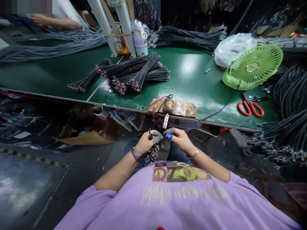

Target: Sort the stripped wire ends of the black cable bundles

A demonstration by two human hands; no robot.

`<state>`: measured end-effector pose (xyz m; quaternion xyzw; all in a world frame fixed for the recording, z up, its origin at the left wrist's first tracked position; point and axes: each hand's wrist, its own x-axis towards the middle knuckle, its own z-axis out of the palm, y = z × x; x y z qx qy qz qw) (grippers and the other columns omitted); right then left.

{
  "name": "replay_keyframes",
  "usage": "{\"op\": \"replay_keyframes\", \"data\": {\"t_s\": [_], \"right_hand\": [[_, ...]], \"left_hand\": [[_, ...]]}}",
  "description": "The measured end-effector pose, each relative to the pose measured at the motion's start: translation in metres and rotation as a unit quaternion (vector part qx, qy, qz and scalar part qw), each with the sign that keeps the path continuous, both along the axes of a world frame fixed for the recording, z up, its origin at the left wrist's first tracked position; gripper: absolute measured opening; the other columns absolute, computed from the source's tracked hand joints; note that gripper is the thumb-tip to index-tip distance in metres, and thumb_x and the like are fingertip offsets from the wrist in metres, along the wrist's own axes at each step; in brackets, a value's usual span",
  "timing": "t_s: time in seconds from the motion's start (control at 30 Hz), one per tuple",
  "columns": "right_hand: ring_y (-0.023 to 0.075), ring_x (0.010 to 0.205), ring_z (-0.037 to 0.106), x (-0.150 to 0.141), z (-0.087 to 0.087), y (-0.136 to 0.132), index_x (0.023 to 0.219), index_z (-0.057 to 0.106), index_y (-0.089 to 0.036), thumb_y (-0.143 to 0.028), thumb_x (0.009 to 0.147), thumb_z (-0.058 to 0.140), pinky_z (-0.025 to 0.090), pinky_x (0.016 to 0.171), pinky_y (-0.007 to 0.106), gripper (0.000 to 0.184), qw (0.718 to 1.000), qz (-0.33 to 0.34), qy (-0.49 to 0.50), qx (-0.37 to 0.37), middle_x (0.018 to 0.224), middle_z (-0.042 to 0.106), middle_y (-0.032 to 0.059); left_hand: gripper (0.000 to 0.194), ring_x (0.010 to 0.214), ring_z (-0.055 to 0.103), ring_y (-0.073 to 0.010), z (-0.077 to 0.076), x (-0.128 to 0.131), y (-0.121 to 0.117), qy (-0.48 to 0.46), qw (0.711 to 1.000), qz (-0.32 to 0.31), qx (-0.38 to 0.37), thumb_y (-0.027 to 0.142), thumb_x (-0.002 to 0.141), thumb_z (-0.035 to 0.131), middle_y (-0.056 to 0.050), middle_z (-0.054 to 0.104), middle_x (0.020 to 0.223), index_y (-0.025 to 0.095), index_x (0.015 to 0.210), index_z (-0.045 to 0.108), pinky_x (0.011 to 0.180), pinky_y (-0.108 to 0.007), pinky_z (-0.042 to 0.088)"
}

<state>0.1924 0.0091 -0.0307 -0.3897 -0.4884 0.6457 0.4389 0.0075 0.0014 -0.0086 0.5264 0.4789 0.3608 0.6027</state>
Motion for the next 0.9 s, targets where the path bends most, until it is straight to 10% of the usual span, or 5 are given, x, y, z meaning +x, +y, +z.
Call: {"op": "replay_keyframes", "data": {"t_s": [0.4,0.9], "right_hand": [[0.0116,0.059,0.066,0.0,-0.002,0.001,0.084,0.066,-0.015,-0.036,0.066,0.078,0.055,0.057,0.023,0.03,0.959,0.04,0.197,-0.202,0.076,0.073,0.0061],[0.011,0.058,0.064,0.004,0.008,0.006,0.079,0.067,-0.015,-0.028,0.067,0.076,0.053,0.058,0.023,0.019,0.996,0.057,0.035,-0.057,0.069,0.07,0.0018]], "left_hand": [[0.031,0.053,0.046,-0.0086,0.0,0.0,0.001,0.015,1.0,0.009,0.009,0.041,0.068,0.071,0.001,0.057,0.06,0.012,0.073,0.062,0.053,-0.021,0.038],[0.03,0.049,0.044,-0.007,0.005,-0.002,0.002,0.023,1.0,0.0,-0.014,0.038,0.065,0.074,0.003,0.056,0.056,0.011,0.074,0.063,0.048,-0.02,0.037]]}}
